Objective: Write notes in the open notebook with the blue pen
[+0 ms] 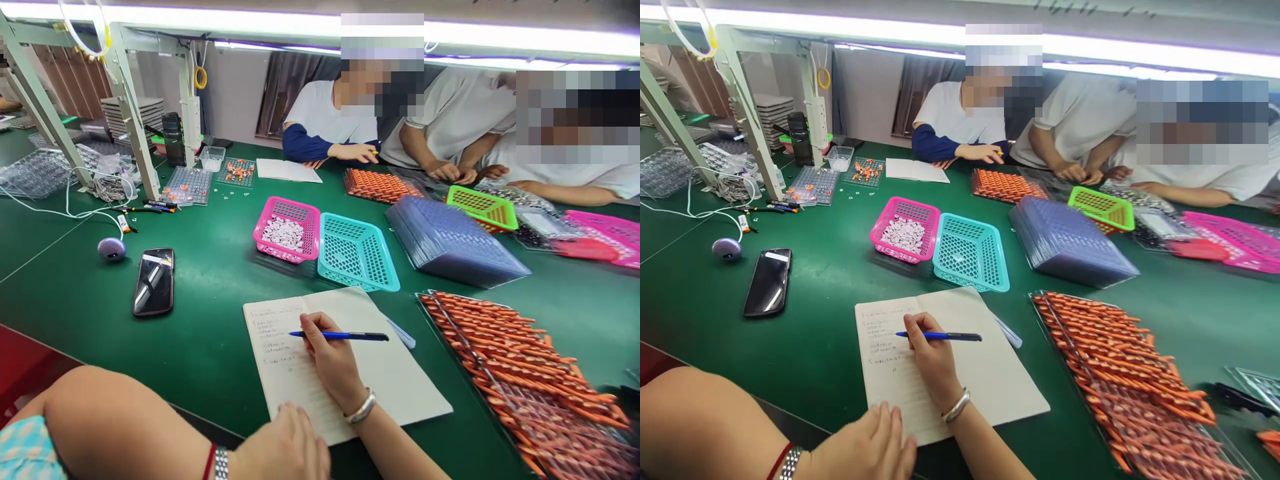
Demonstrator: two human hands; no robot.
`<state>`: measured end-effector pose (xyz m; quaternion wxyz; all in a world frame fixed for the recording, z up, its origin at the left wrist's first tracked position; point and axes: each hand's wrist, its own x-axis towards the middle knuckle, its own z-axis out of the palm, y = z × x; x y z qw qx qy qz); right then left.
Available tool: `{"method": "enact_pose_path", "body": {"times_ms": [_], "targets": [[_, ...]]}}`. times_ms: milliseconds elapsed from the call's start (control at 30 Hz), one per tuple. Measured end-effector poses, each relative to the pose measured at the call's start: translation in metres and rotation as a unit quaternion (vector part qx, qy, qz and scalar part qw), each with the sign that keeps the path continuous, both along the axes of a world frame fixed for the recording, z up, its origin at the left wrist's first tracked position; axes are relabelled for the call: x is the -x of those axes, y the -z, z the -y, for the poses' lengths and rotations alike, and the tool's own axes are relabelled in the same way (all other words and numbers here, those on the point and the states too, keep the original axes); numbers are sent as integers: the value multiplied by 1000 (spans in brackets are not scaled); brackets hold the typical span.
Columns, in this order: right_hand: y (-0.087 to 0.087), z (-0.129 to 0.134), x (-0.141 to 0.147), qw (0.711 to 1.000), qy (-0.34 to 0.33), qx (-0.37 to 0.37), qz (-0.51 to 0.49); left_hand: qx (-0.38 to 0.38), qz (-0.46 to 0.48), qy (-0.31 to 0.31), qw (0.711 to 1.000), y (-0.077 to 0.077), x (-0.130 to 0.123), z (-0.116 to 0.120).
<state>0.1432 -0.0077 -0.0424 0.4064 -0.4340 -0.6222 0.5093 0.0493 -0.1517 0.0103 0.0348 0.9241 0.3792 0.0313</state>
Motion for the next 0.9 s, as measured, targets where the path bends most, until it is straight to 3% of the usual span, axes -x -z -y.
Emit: {"method": "enact_pose_path", "body": {"times_ms": [67, 133, 200, 267, 300, 433, 500, 633, 900], "targets": [[0, 1, 0, 1000, -11, 2, 2, -47, -42, -13, 998, 5, 17, -2], [0, 1, -1, 1000, -15, 3, 9, -33, -49, -61, 996, 1, 41, -6], [-1, 2, -1, 1000, -18, 3, 17, 2, -55, -188, 981, -10, 76, -18], [-1, 2, -1, 999, -23, 3, 26, 26, -46, -387, 921, -22, 119, -35], [-1, 2, -1, 999, -27, 2, 29, 9, -52, -456, 889, -26, 141, -44], [2, 2, -3, 999, -34, -3, 33, -35, -77, -632, 770, -26, 208, -64], [5, 1, -5, 999, -33, 2, 39, -26, -80, -666, 741, -19, 222, -67], [7, 1, -7, 996, -47, 6, 70, -8, -77, -689, 720, -10, 225, -75], [0, 4, -2, 996, -42, 0, 77, 17, -62, -673, 737, -21, 224, -83]]}}
